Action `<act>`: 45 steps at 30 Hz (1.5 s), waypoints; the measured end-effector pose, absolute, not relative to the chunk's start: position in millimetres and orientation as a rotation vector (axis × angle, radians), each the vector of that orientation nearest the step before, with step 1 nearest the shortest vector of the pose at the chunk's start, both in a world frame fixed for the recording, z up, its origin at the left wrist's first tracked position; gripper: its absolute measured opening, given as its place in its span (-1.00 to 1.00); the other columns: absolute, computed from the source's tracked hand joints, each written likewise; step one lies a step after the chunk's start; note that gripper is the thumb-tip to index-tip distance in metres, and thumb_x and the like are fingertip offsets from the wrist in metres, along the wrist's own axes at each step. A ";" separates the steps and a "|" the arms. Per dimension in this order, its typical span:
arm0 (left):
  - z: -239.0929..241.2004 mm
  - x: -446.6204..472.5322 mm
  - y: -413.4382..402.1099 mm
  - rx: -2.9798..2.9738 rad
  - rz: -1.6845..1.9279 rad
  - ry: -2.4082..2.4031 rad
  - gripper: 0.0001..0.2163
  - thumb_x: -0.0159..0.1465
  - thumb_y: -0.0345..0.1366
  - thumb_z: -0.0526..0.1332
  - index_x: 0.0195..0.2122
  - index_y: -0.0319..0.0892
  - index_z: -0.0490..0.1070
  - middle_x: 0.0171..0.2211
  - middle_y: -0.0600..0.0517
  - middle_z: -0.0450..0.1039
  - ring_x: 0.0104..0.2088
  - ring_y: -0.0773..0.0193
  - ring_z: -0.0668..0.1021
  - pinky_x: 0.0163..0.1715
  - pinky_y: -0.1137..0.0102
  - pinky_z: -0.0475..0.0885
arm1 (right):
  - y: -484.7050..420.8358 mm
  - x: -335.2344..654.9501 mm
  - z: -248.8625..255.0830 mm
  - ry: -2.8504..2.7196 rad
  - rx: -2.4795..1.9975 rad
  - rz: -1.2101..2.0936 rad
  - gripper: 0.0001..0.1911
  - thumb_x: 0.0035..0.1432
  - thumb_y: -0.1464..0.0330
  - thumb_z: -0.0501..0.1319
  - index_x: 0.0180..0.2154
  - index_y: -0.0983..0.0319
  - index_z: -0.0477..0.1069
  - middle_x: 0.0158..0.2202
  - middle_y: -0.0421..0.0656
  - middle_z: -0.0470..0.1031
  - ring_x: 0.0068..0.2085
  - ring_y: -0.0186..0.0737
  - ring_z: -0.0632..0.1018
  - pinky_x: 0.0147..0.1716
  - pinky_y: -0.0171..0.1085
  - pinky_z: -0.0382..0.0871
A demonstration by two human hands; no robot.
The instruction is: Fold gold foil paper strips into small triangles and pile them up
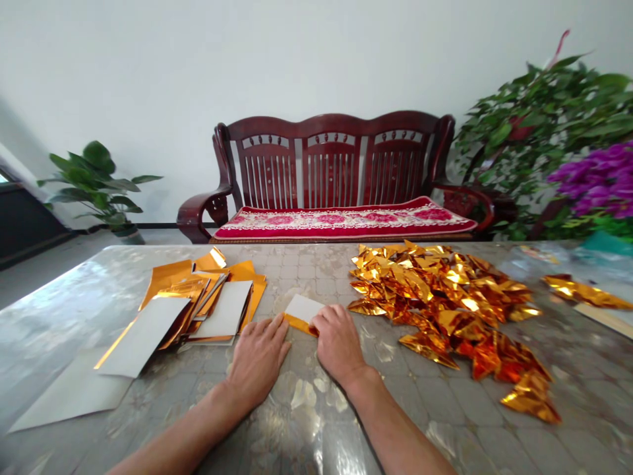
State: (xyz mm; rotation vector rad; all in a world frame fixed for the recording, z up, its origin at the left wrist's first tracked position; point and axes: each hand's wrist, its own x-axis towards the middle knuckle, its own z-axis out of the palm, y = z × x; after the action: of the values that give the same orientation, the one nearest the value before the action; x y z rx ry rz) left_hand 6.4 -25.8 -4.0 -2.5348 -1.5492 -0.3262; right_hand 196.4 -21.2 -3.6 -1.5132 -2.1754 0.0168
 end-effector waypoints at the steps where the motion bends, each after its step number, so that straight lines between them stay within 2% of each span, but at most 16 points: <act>1: -4.5 5.4 -20.8 -2.532 -0.361 -1.579 -0.68 0.36 -0.25 0.14 0.12 -0.15 0.39 0.19 -0.12 0.38 0.12 -0.04 0.44 0.08 0.01 0.31 | -22.7 194.3 -3.6 -2.190 -1.483 0.036 -0.77 0.22 0.56 0.11 -0.31 0.21 0.50 -0.27 -0.10 0.47 -0.12 -0.13 0.37 -0.07 -0.21 0.21; 6: -5.3 0.2 0.7 -2.613 -0.408 -1.636 -0.66 0.42 -0.29 0.02 0.18 -0.08 0.35 0.25 -0.04 0.32 0.25 -0.03 0.33 0.17 -0.01 0.26 | -26.7 184.9 -6.4 -2.287 -1.226 0.155 -0.68 0.16 0.64 0.09 -0.32 0.17 0.52 -0.33 -0.17 0.49 -0.19 -0.20 0.41 -0.14 -0.25 0.23; 12: -4.0 -4.5 8.0 -2.714 -0.435 -1.669 -0.66 0.42 -0.24 0.03 0.19 0.04 0.34 0.27 0.04 0.30 0.29 0.01 0.29 0.24 -0.01 0.21 | -17.7 191.1 -9.3 -2.135 -1.369 0.091 -0.68 0.16 0.65 0.08 -0.29 0.21 0.52 -0.29 -0.14 0.51 -0.18 -0.17 0.42 -0.13 -0.24 0.25; 22: -8.3 -7.5 14.2 -2.781 -0.486 -1.702 -0.66 0.42 -0.24 0.02 0.18 0.07 0.36 0.28 0.07 0.28 0.31 0.03 0.26 0.27 0.01 0.16 | -17.7 190.4 -10.0 -2.229 -1.268 0.100 -0.70 0.23 0.58 0.09 -0.17 0.17 0.51 -0.24 -0.14 0.51 -0.15 -0.18 0.44 -0.11 -0.22 0.27; 33: -14.3 -7.5 15.1 -2.765 -0.601 -1.659 -0.65 0.39 -0.36 0.03 0.14 0.02 0.41 0.24 0.01 0.34 0.29 0.08 0.30 0.25 0.00 0.22 | -22.9 183.9 1.8 -2.423 -1.248 0.127 -0.71 0.26 0.53 0.09 -0.05 0.17 0.45 -0.06 -0.13 0.50 -0.04 -0.19 0.40 -0.01 -0.21 0.23; 35: -18.2 -8.2 18.1 -2.754 -0.717 -1.674 -0.64 0.36 -0.43 0.03 0.12 -0.03 0.42 0.21 -0.03 0.37 0.25 0.12 0.36 0.23 0.06 0.27 | -24.1 182.5 4.5 -2.452 -1.283 0.111 -0.74 0.26 0.53 0.10 -0.08 0.19 0.45 -0.08 -0.12 0.50 -0.03 -0.18 0.39 0.00 -0.21 0.22; 38: -18.7 -11.6 18.7 -2.640 -1.075 -1.741 -0.62 0.31 -0.52 0.00 0.06 -0.14 0.45 0.12 -0.10 0.45 0.14 0.19 0.47 0.15 0.18 0.38 | -25.9 180.2 7.2 -2.472 -1.328 0.076 -0.75 0.27 0.53 0.09 -0.09 0.18 0.44 -0.07 -0.12 0.49 -0.03 -0.17 0.38 -0.02 -0.21 0.21; 41: -9.8 -17.4 6.8 -2.502 -1.396 -1.600 -0.63 0.30 -0.54 -0.03 -0.04 -0.16 0.48 0.00 -0.09 0.50 0.03 0.23 0.50 0.08 0.24 0.41 | -27.6 177.3 8.2 -2.474 -1.400 0.018 -0.73 0.26 0.54 0.08 -0.09 0.16 0.42 -0.09 -0.13 0.48 -0.06 -0.15 0.37 -0.08 -0.20 0.20; 45: 3.6 -21.5 -21.5 -2.685 -1.265 -1.180 -0.68 0.34 -0.47 -0.02 -0.35 -0.09 0.52 -0.30 0.00 0.56 -0.25 0.26 0.52 -0.18 0.32 0.42 | -28.0 175.5 7.0 -2.430 -1.555 -0.074 -0.75 0.17 0.57 0.12 -0.16 0.17 0.41 -0.16 -0.11 0.46 -0.10 -0.10 0.36 -0.17 -0.19 0.18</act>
State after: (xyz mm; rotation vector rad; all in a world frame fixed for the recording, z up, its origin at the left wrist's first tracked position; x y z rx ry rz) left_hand -21.5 -21.5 3.6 -2.6848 -1.1804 -1.2654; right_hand 175.5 -28.0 7.0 -1.5553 -2.4296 -0.0736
